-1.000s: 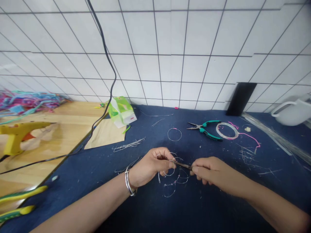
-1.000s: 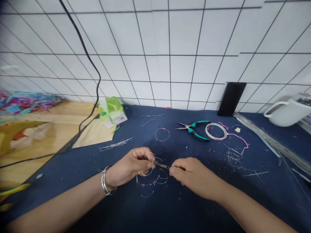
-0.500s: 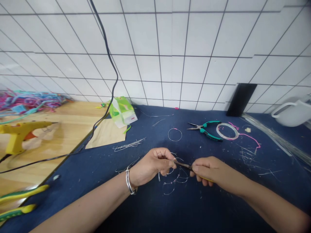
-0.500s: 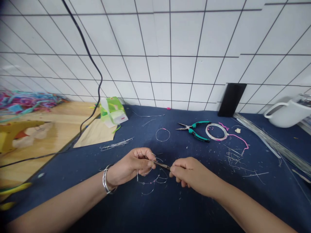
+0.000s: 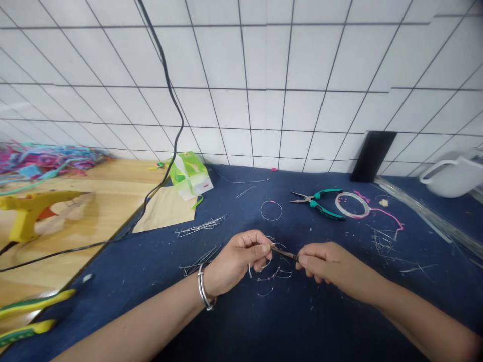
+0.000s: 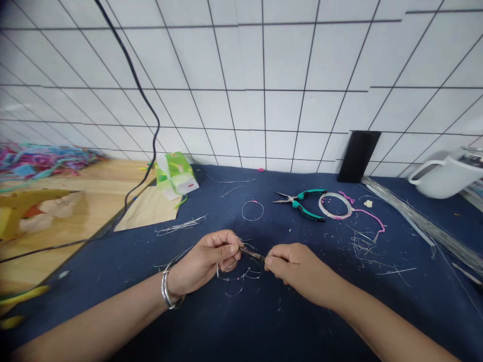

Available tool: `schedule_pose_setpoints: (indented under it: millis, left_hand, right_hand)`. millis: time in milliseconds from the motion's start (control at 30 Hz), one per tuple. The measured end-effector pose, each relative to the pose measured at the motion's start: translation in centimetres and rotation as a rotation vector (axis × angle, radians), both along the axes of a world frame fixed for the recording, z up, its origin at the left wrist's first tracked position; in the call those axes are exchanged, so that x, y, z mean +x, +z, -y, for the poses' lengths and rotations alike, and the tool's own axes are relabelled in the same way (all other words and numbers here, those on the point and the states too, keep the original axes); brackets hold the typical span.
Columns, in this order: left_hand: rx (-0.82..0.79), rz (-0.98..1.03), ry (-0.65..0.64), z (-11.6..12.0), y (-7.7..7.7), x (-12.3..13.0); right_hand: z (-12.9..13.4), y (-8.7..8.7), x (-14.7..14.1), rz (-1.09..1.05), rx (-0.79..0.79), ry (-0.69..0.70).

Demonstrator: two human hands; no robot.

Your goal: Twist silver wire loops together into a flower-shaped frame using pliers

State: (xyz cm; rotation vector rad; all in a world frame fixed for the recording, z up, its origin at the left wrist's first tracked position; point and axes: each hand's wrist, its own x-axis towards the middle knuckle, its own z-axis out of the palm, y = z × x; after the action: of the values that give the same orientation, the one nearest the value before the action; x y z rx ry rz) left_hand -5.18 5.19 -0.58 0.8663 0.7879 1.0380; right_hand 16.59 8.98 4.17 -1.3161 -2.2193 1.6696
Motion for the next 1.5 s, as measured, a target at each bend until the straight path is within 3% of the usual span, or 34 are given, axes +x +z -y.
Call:
schedule_pose_setpoints:
  millis: [433,700,1500]
  left_hand:
    - [-0.018,0.055,0.024,0.3,-0.1,0.5]
    - [-0.032,0.039,0.028,0.2,-0.3,0.4]
    - [-0.015,0.096,0.022,0.1,-0.5,0.3]
  right_hand:
    - [0.5,0.9,-0.2,0.084,0.205,0.047]
    - [1.0,1.2,-0.3,0.135,0.448,0.075]
    - [1.4,1.3,-0.5,0.185,0.446,0.062]
